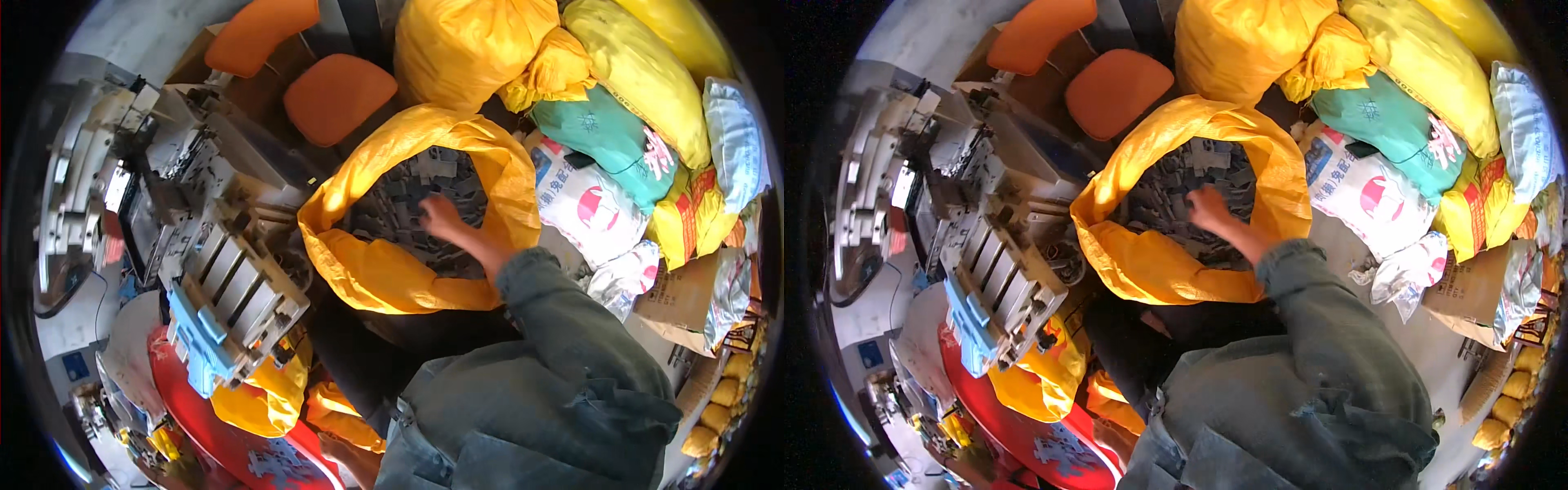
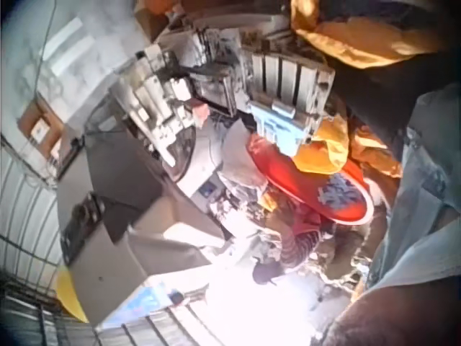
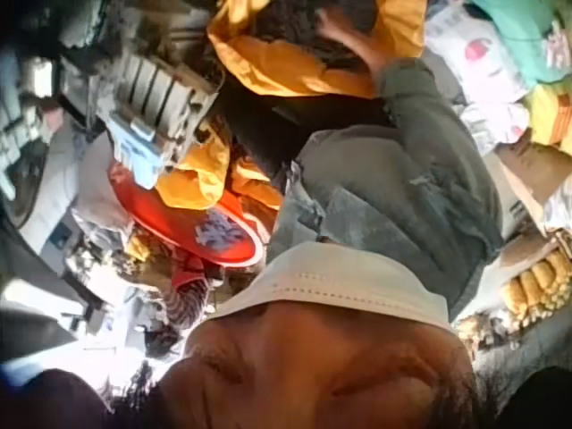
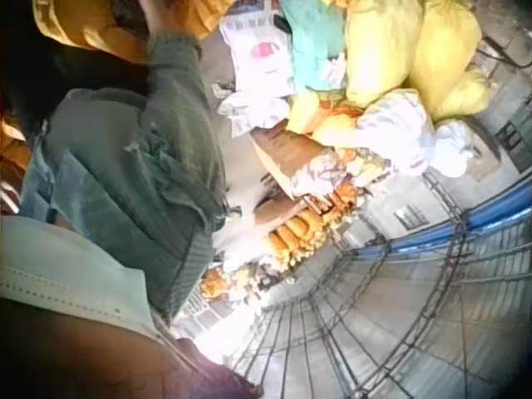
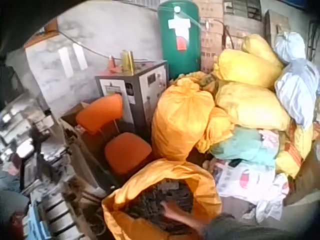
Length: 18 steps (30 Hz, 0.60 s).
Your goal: The person retrieves plastic toy gun parts from a yellow bag, positions them onto a printing machine to print on them, and transfers the printed parts into another bag. The person then adjusts the bag inside a cardboard box.
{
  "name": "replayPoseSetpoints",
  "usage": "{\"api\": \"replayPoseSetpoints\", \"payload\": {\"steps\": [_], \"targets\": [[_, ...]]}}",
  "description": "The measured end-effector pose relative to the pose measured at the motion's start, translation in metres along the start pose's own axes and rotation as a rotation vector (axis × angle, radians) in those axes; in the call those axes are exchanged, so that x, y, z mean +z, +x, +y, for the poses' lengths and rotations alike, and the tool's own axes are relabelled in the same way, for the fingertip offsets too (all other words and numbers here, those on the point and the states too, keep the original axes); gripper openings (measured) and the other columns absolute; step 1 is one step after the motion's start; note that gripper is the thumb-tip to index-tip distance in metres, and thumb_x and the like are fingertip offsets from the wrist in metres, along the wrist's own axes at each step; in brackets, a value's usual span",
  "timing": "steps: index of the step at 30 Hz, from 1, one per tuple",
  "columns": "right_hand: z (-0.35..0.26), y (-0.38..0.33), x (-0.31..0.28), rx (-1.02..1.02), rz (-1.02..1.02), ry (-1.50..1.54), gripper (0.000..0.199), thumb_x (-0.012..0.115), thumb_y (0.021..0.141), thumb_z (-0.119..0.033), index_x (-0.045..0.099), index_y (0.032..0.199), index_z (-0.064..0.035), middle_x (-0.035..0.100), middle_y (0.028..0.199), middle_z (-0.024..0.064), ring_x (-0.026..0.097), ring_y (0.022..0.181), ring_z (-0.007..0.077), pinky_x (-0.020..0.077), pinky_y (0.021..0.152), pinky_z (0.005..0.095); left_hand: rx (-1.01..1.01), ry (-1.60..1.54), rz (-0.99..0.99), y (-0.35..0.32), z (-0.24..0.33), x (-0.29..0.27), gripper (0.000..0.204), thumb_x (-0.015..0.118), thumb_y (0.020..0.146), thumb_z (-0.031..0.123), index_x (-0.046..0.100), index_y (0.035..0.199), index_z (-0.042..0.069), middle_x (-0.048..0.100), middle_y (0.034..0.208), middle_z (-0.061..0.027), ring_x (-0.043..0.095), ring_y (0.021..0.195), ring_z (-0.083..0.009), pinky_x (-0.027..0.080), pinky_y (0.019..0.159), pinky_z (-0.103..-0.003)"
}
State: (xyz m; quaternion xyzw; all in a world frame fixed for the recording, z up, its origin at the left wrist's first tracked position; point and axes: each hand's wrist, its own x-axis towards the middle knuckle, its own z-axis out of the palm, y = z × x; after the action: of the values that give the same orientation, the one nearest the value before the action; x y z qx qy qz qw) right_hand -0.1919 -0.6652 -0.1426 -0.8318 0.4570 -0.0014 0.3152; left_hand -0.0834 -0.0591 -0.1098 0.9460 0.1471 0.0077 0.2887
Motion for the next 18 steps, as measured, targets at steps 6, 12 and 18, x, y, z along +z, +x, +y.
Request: {"api": "replayPoseSetpoints", "payload": {"steps": [6,12,18], "targets": [[0.093,0.064,0.038,0.241,-0.018,-0.172,0.04,0.053,0.08,-0.013,0.05,0.119,-0.0098,0.046,0.114,0.0225,0.048,0.104,0.0408,0.0436,0.085,0.0513,-0.06,0.013,-0.116,-0.014,0.017,-0.017,0.037,0.048,0.09,0.026,0.063,0.065,0.003,0.061,0.061,-0.0075,0.056,0.052,-0.0189,0.046,0.052,-0.035],[0.11,0.061,0.052,0.1,-0.074,-0.337,0.023,0.046,0.085,-0.016,0.052,0.106,-0.009,0.048,0.117,0.0218,0.055,0.098,0.0399,0.0489,0.075,0.0474,0.0,0.122,-0.255,-0.024,0.039,-0.025,0.033,0.049,0.088,0.023,0.062,0.068,0.0,0.062,0.062,-0.0077,0.058,0.053,-0.0163,0.047,0.05,-0.03],[0.128,0.063,0.069,0.003,0.065,-0.354,0.018,0.05,0.081,-0.012,0.057,0.097,-0.0087,0.059,0.093,0.0141,0.061,0.083,0.0342,0.0509,0.065,0.0461,0.186,0.098,-0.295,-0.013,0.07,-0.014,0.027,0.052,0.087,0.02,0.064,0.076,-0.001,0.063,0.064,-0.0094,0.06,0.056,-0.0168,0.048,0.052,-0.028]]}}
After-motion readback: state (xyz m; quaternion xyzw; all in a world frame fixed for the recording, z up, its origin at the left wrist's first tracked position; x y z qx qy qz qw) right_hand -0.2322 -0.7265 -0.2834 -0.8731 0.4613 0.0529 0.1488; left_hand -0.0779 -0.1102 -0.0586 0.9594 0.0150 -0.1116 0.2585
